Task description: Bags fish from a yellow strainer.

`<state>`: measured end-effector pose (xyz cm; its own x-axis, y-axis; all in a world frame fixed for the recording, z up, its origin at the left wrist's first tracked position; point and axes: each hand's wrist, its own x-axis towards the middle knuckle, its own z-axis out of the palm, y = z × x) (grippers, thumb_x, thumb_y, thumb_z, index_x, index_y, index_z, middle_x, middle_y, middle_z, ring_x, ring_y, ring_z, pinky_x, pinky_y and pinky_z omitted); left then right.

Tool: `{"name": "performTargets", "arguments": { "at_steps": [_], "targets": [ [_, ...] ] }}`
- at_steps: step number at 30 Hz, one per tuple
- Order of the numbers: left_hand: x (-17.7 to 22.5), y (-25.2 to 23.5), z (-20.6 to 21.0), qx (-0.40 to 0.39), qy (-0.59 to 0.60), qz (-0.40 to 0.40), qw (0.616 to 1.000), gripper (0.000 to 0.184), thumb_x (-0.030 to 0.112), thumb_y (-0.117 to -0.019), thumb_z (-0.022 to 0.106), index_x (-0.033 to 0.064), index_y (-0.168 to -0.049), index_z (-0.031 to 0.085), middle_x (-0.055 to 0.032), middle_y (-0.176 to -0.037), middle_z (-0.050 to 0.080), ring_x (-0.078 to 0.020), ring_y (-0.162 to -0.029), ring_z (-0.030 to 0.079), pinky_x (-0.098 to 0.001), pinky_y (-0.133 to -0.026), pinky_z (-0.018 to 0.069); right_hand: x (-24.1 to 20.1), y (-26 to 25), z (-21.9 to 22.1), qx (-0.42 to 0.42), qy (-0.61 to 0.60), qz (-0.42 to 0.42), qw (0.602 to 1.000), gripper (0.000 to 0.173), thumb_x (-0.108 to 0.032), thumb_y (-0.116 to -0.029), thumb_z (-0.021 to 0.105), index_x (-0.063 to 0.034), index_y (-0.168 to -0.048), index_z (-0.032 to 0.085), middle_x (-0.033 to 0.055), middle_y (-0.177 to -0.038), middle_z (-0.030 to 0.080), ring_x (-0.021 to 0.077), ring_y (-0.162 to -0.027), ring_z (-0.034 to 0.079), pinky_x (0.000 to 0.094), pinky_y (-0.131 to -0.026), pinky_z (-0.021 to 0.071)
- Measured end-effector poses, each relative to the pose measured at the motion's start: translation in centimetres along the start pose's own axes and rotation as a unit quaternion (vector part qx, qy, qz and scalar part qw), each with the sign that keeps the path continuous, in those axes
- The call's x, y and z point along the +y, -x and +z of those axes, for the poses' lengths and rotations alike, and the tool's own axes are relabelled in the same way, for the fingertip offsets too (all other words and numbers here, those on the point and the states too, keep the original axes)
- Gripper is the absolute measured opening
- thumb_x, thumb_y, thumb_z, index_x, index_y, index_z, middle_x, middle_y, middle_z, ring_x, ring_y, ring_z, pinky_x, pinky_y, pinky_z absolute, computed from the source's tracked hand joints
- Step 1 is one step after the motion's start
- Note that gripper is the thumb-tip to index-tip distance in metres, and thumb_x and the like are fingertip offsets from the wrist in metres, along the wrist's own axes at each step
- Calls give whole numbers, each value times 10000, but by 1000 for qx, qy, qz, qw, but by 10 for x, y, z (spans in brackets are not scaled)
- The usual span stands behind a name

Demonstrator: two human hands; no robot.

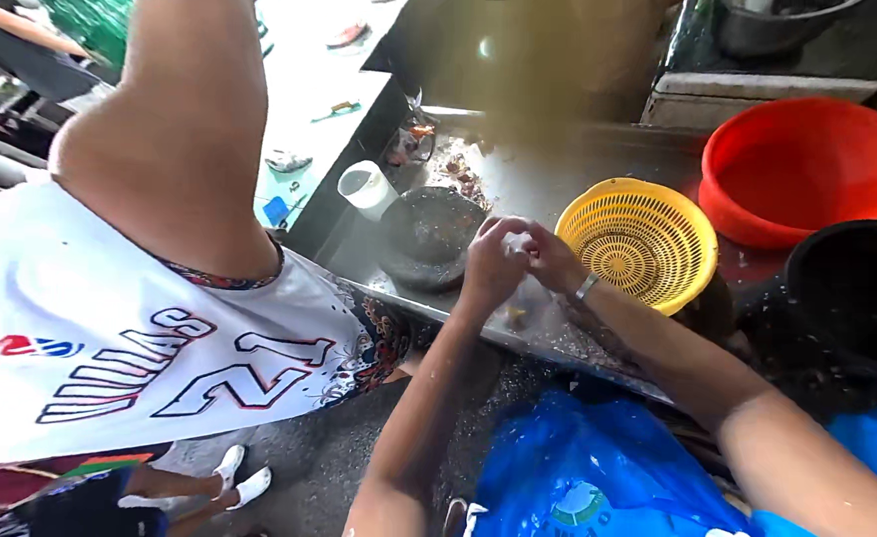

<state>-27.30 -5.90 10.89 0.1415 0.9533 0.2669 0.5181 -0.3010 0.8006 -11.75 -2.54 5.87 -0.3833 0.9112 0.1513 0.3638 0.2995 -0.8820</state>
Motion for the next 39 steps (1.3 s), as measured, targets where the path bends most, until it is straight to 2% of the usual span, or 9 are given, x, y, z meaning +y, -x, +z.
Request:
{"name": "performTargets", "arguments": {
  "at_steps": [3,9,12,17,20,22,26,32,39],
  "targets": [
    [19,-15,-19,39,-23,148,988,258,87,-950,646,28,-1194,702,-143,-1260,668,-192,-1046,663,-365,-896,568,-35,-12,-48,51,17,-83,995,198,-152,-999,626,7,-1051,731,102,-887,722,160,-776,678,394,-768,584],
    [-16,-36,46,33,174,153,972,1048,518,-786,833,-103,-1476,348,-227,-1487,479,-227,-1364,509,-393,-1146,449,-78,-11,-121,91,182,-136,970,208,-33,-949,595,-41,-1045,779,131,-992,763,233,-929,724,455,-884,570],
    [20,-47,119,-128,20,6,991,677,439,-786,870,-2,-1252,657,-146,-1175,719,-237,-1135,673,-487,-1038,517,-69,-6,-137,-1,268,-57,962,174,-51,-935,619,-73,-1021,769,116,-982,749,271,-964,709,508,-900,556],
    [-20,-70,218,-141,123,19,982,356,101,-966,664,-77,-1271,613,-221,-1197,679,-252,-1134,654,-436,-1020,524,-3,16,-155,54,262,-133,954,307,14,-864,627,-89,-1124,753,97,-1087,714,226,-1003,683,428,-905,578],
    [-43,-75,247,-227,133,4,965,346,122,-1004,614,-54,-1301,600,-203,-1286,646,-250,-1224,608,-430,-1088,481,59,31,-173,-115,463,-75,876,493,-114,-917,711,-222,-1394,647,68,-1605,447,371,-1514,322,655,-1231,185],
    [-51,-81,256,-279,117,-17,953,332,230,-1018,555,-18,-1169,715,-196,-1367,608,-330,-1312,526,-525,-1144,387,107,32,-188,-159,494,-11,855,319,-171,-898,764,-110,-1210,750,123,-1488,574,437,-1492,347,775,-1200,76],
    [-26,-90,239,-321,77,-86,940,309,349,-1024,573,104,-1091,749,-133,-1262,649,-285,-1218,590,-550,-1024,486,105,33,-223,-168,423,53,889,144,-204,-999,607,-95,-1036,694,144,-959,716,373,-977,699,656,-862,520],
    [75,-111,181,-324,-104,234,910,222,234,-1034,576,104,-1015,755,-32,-1005,722,-211,-1006,670,-504,-930,540,89,92,-306,-122,6,-16,992,265,-132,-1038,491,-22,-914,698,30,-788,647,90,-712,600,294,-677,525],
    [164,-190,164,-202,76,15,976,269,282,-1053,584,59,-1029,732,-21,-820,700,-86,-666,632,-286,-612,544,89,46,-252,175,-133,-54,974,269,-174,-1014,607,-35,-1238,663,23,-1124,708,45,-1019,664,234,-946,551]
  ]
}}
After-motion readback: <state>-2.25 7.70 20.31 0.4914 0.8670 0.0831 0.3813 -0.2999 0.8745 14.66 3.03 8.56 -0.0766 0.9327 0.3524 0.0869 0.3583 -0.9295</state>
